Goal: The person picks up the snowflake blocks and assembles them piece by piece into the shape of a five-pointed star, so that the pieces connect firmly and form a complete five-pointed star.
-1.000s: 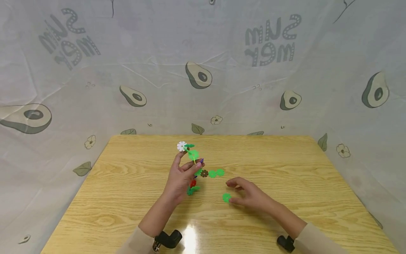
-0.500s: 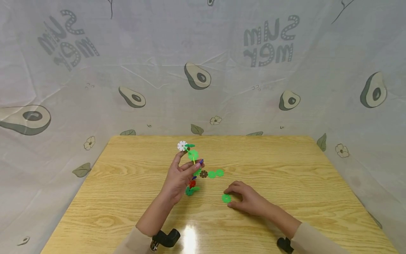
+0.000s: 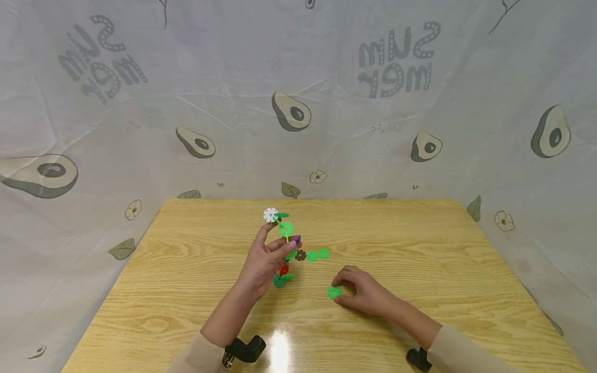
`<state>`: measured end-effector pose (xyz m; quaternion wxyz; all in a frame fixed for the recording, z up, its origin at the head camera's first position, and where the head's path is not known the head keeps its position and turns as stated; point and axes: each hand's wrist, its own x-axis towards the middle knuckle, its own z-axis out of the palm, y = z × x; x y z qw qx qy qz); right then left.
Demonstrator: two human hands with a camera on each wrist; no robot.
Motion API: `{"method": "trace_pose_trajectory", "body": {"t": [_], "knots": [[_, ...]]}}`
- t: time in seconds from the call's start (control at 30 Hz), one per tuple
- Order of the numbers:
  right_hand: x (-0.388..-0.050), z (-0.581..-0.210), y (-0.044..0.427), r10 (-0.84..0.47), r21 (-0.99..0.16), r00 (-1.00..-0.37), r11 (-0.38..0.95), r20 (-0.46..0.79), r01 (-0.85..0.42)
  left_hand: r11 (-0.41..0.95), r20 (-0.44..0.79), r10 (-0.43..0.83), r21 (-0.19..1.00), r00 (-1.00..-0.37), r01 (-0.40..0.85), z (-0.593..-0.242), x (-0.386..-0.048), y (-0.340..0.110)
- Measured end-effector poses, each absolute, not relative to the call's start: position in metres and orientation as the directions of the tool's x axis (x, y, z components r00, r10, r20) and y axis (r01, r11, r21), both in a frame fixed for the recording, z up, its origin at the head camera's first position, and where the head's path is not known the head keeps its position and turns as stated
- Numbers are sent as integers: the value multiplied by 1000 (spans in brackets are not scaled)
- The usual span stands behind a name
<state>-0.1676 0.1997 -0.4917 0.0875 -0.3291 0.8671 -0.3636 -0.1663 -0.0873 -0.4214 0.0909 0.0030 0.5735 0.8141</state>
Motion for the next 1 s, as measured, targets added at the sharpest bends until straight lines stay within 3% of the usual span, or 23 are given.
{"method": "trace_pose_trajectory", "body": {"t": [0.27,0.47,0.8,1.0], "knots": [[-171,-482,203,-551,-771,-833,509,50,-383,-297,-99,149,945,-984,-140,-423,-168,-88],[-178,-467,207,-516,-740,-835,484,190,-467,-291,-111,169,944,-979,-157,-423,-168,-89],[-192,-433,200,-503,-578,-738,465,451,-670,-251,-131,215,950,-968,-185,-420,-170,-84],[-199,-416,193,-524,-556,-696,426,491,-714,-221,-139,226,957,-964,-190,-420,-171,-83]]}}
